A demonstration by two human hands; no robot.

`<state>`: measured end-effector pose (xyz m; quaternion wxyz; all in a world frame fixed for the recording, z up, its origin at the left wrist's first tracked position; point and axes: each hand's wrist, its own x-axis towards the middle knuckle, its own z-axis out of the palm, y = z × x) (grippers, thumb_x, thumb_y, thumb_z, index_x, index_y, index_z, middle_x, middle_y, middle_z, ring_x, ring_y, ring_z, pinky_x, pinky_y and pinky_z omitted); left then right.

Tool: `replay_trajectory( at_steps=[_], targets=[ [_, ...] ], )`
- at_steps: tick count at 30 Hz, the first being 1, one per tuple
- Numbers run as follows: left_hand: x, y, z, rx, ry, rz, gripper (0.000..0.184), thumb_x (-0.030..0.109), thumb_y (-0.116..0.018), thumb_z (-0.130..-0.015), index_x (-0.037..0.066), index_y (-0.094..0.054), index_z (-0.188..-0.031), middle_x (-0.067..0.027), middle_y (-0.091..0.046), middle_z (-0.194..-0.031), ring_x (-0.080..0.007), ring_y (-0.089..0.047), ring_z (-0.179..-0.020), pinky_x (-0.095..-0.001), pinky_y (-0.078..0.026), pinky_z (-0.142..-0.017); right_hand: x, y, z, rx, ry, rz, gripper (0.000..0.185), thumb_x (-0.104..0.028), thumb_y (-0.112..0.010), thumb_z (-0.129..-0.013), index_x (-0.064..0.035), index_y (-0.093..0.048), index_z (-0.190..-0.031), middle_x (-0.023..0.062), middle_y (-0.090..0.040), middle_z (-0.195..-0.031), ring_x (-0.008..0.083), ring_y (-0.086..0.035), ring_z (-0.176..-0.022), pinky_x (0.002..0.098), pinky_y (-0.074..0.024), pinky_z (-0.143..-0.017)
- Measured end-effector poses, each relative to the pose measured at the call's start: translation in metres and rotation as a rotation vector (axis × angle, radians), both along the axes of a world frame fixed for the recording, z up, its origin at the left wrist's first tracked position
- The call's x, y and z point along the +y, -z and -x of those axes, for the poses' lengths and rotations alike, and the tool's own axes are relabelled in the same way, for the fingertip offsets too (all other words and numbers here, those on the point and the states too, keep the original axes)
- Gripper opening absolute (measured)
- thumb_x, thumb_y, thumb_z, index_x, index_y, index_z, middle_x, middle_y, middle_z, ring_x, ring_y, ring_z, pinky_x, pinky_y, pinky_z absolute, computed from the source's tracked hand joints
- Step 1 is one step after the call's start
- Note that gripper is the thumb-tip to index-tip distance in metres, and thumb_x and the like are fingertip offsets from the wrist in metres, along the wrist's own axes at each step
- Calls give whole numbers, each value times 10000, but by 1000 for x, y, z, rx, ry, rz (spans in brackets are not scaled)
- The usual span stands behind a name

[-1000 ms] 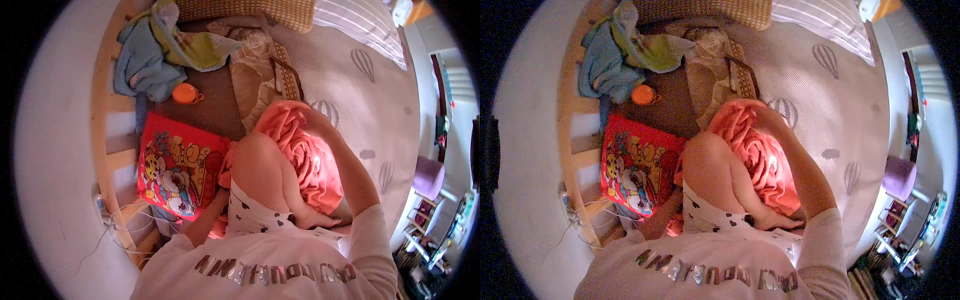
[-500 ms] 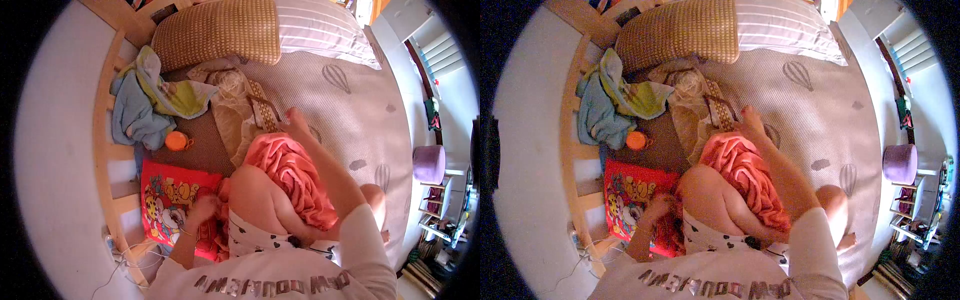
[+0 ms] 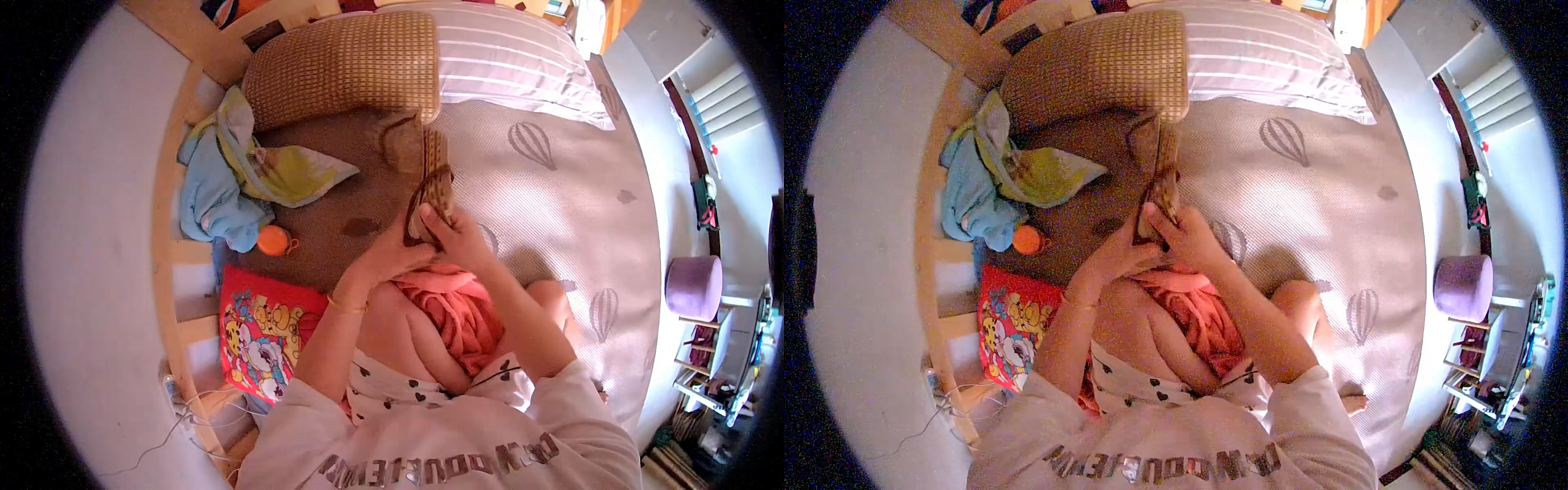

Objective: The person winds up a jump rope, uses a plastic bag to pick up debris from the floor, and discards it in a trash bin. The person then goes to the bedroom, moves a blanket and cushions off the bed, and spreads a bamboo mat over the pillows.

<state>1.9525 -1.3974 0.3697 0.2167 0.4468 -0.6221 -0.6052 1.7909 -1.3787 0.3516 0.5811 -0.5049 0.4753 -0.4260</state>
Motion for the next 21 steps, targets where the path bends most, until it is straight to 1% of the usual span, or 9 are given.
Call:
replay_trajectory(
  at_steps=[4,6,8,10,13,16,18,20,21],
  targets=[
    [45,-64,24,250,-27,-134,757,127,-680,-732,10,-362,-1408,-177,-521,-1325,-290,-498,-1249,-354,-396,-1033,28,-112,34,-72,-227,161,347,-338,-561,-968,-17,-595,-841,52,-567,-749,141,-524,-723,309,-456,-685],
    [75,-84,14,200,-8,-11,667,164,-654,-785,3,-393,-1378,-123,-531,-1290,-224,-498,-1215,-342,-395,-1026,38,-127,47,2,-342,419,317,-307,-581,-953,-10,-595,-842,92,-584,-768,207,-551,-729,345,-454,-715],
    [92,-92,5,412,-69,-161,588,184,-622,-840,14,-413,-1363,-91,-538,-1274,-191,-508,-1189,-340,-400,-1022,54,-142,47,94,-467,608,290,-279,-595,-938,-5,-595,-844,133,-595,-786,277,-567,-742,385,-448,-745],
    [101,-96,-3,881,-200,-588,516,188,-583,-895,42,-422,-1363,-82,-542,-1275,-192,-527,-1172,-348,-411,-1019,77,-145,34,157,-607,699,278,-269,-595,-924,-6,-596,-838,171,-598,-800,342,-563,-761,427,-436,-770],
    [118,-58,-18,845,-294,-649,447,158,-489,-950,105,-413,-1388,-82,-518,-1331,-206,-511,-1214,-349,-414,-1034,109,-137,11,255,-864,724,286,-284,-578,-915,-15,-596,-819,204,-591,-790,396,-552,-766,463,-423,-782],
    [143,-52,-34,816,-393,-444,627,-44,-438,-880,126,-298,-1467,-105,-467,-1400,-239,-492,-1253,-365,-444,-1014,139,-129,6,306,-780,622,310,-327,-564,-912,-27,-609,-848,194,-583,-691,381,-562,-678,448,-446,-689],
    [176,-30,-64,417,-447,29,756,-132,-420,-817,126,-225,-1501,-124,-445,-1422,-258,-489,-1261,-384,-453,-1005,145,-144,30,500,-787,324,298,-317,-574,-907,-23,-613,-876,189,-598,-699,347,-577,-664,423,-458,-656],
    [199,-62,-73,391,-581,123,710,-36,-500,-832,77,-251,-1487,-123,-400,-1455,-257,-435,-1304,-365,-383,-1055,147,-163,53,808,-739,54,282,-296,-585,-901,-17,-621,-917,185,-621,-735,294,-596,-660,378,-475,-638],
    [210,-61,-83,333,-619,181,788,-104,-455,-782,97,-211,-1504,-123,-383,-1464,-257,-432,-1308,-360,-407,-1027,151,-161,57,852,-590,69,247,-256,-596,-897,-11,-617,-923,179,-630,-751,269,-599,-663,358,-479,-652]
  ],
)
